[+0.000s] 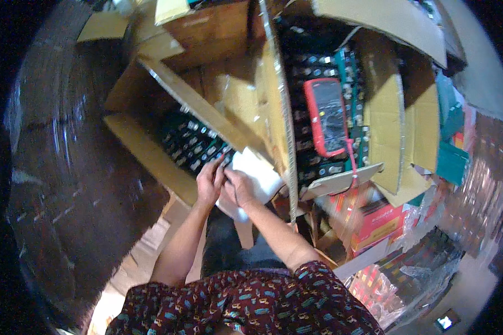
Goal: The person tests multiple small electronic modules using a multimeter. They connect the multimeter probes to terminals on each module, observe the readings, and then place the tested modules into a separate box. The process is repeated for several modules.
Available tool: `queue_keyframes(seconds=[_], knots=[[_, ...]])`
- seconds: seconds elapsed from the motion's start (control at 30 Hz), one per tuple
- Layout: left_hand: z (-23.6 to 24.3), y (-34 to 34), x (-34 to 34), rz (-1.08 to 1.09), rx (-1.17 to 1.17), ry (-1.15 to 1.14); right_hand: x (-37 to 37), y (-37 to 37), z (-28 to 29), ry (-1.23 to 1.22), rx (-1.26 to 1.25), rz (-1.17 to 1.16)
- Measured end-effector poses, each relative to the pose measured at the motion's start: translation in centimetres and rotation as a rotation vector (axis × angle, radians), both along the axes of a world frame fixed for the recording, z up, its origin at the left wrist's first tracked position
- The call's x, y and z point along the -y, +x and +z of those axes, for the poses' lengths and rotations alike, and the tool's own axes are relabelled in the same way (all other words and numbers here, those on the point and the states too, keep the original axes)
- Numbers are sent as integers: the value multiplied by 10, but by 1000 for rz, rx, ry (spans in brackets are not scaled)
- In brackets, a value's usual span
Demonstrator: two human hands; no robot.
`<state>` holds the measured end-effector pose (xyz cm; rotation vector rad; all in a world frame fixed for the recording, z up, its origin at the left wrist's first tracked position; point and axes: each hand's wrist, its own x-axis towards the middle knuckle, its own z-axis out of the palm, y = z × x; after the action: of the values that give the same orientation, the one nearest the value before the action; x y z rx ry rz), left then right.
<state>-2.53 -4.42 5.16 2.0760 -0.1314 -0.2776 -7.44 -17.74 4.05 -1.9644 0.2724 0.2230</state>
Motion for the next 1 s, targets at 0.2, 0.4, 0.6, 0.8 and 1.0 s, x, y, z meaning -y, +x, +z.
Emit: queue_keyframes(seconds=[0.2, 0.4, 0.6, 0.8, 1.0], knots=[[1, 4, 15, 51, 29, -48, 7, -2, -17, -109, 95, 27], [0, 2, 11, 35, 6, 3, 8, 5, 2, -114, 22, 20], [2, 3, 12, 24, -14, 11, 8, 4, 3, -120, 37, 9], [-2, 2, 13, 42, 44, 9, 9, 6, 7, -106, 16, 28], [0, 2, 12, 37, 13, 17, 8, 7, 8, -117, 39, 31]])
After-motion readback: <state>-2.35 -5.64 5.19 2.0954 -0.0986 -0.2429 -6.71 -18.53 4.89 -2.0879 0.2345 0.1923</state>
